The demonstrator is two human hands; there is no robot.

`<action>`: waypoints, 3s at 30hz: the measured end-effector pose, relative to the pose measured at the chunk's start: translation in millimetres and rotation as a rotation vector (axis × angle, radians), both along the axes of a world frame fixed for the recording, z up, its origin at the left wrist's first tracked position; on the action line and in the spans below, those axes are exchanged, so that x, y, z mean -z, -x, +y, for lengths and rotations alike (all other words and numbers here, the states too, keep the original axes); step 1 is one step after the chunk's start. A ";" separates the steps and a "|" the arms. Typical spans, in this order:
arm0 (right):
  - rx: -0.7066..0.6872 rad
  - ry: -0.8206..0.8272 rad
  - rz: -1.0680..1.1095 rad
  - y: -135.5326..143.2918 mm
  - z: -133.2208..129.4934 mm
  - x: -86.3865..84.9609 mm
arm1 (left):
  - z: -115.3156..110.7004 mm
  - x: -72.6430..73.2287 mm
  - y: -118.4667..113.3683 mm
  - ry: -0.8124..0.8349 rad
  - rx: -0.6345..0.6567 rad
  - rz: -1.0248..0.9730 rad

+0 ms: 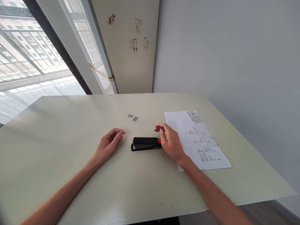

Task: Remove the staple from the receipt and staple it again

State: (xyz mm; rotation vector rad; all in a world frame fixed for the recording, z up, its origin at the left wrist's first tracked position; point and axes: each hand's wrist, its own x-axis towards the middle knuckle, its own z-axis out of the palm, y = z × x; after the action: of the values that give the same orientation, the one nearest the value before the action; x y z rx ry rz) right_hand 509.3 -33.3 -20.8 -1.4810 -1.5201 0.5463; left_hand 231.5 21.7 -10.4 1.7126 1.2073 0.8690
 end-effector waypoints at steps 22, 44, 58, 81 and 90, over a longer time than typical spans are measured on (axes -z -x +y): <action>-0.041 0.176 0.002 4.9 -1.3 4.5 | 5.5 -1.0 10.8 -0.055 -0.308 -0.135; -0.276 0.840 0.578 60.4 -2.7 -32.0 | 9.0 1.1 12.9 1.077 -0.119 -1.316; -0.353 0.900 0.666 76.5 0.9 -40.2 | 22.0 4.8 30.9 0.942 -0.289 -1.436; -0.082 0.112 -0.193 88.2 26.1 -13.2 | 9.6 -1.2 29.4 0.619 -0.012 -0.907; -0.169 -0.135 -0.457 136.4 104.9 5.6 | 13.9 -9.3 33.9 0.891 -0.180 -1.502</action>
State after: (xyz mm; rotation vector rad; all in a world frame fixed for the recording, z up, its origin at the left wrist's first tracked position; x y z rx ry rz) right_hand 372.9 71.7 -26.4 -1.4415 -2.0082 0.1986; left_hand 197.6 35.6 -1.2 0.0123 0.4658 1.0982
